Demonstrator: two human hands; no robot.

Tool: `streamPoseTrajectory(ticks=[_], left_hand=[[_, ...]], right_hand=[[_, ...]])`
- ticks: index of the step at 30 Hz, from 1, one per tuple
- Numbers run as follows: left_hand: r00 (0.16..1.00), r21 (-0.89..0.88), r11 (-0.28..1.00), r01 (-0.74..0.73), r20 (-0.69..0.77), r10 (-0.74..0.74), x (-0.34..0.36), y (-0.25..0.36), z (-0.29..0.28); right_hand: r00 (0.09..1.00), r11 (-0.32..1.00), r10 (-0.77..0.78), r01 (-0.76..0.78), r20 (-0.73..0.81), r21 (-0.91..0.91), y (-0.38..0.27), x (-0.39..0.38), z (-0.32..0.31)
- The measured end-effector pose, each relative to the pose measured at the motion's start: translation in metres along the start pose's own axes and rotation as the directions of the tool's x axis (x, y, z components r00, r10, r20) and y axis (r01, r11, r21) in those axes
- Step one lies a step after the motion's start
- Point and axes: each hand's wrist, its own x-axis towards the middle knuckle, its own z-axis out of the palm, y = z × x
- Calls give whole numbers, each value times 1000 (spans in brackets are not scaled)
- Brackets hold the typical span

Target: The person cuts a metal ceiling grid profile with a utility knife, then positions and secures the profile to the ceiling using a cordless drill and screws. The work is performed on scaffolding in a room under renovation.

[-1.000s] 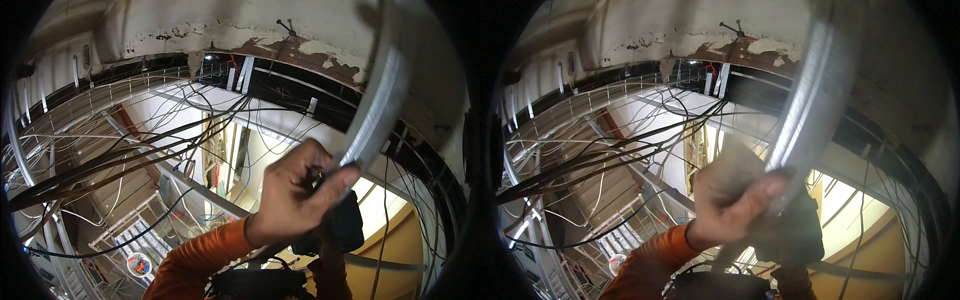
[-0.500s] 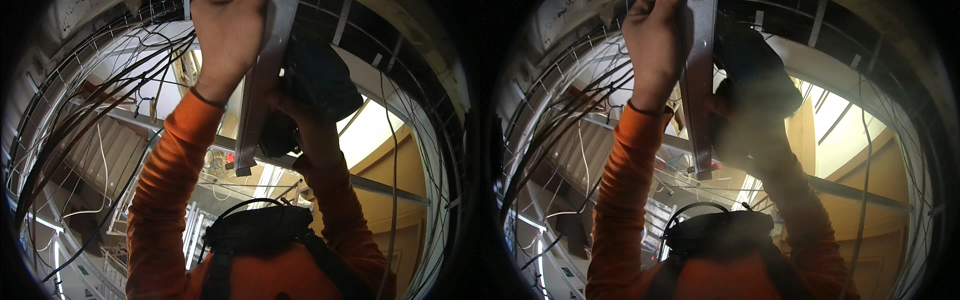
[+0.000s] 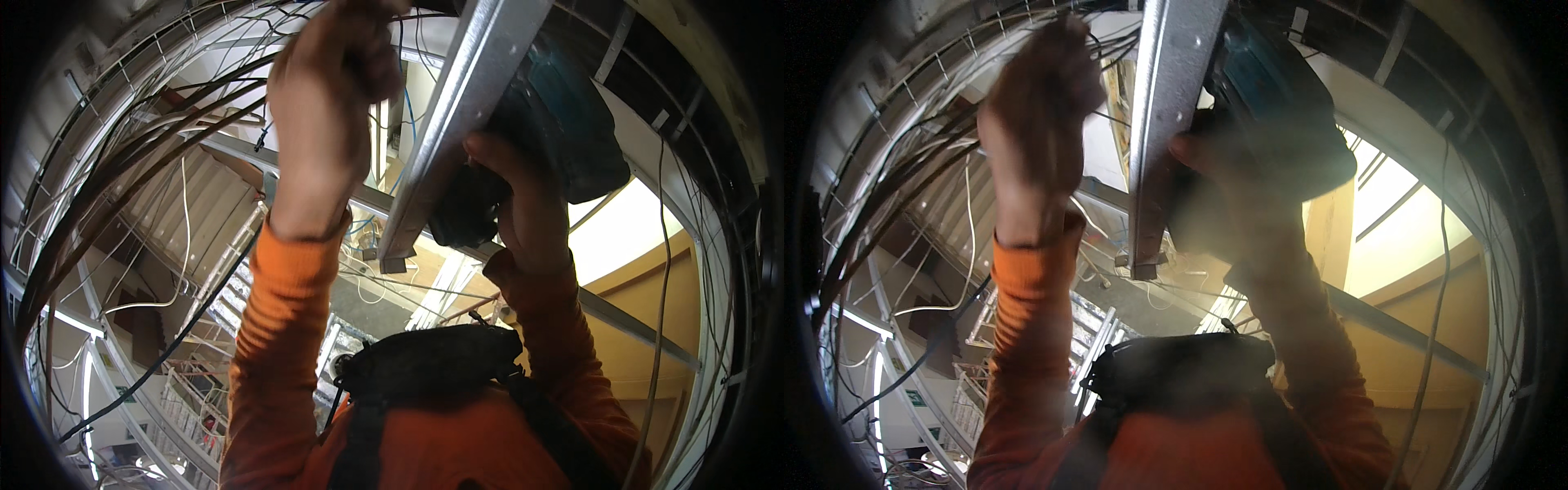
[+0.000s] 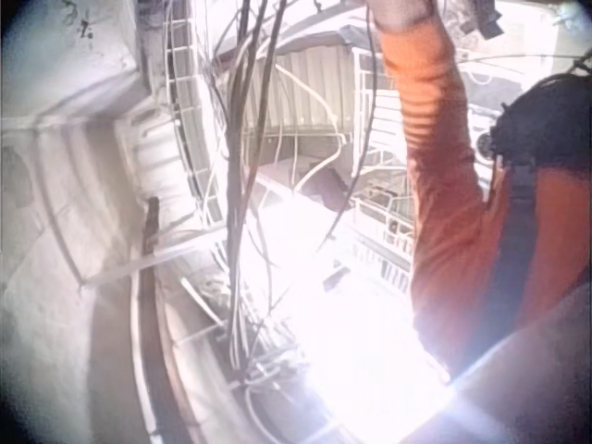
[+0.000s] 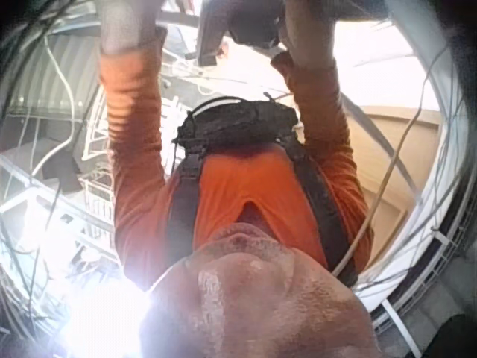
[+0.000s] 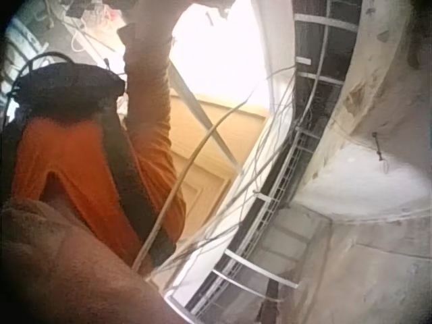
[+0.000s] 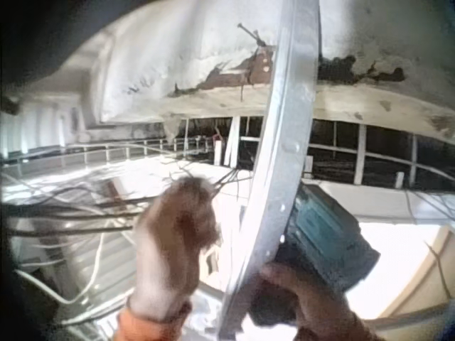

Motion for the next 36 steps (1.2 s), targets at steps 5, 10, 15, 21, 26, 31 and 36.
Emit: streamPoseTrajectory(ticks=[5,10,15,21,26,31,36], left_hand=[[868,-175,862,476,-66,-493,-86,4,-30],[729,-257,709,657,-22,-684,-133,-4,-47],[685,-278,675,683,-78,-725,-157,-24,-46],[740,-150,735,661,-29,-672,-171,-32,-56],[644,-126,667,734,-182,-743,-176,-56,-72],[586,-410,662,627,-310,-748,-187,-91,-92],[588,-422,608,673,-193,-785,-213,-96,-99]], right_hand=[[876,661,464,-441,132,607,-27,-6,-12],[939,796,323,-337,116,503,-24,-10,-20],[985,848,142,-171,97,501,-9,-10,-18],[913,722,370,-400,174,565,-16,-2,-24],[924,793,382,-332,7,510,-11,0,-11],[983,983,-180,181,-37,17,-1,6,-9],[927,920,349,-311,-135,239,1,16,-17]])
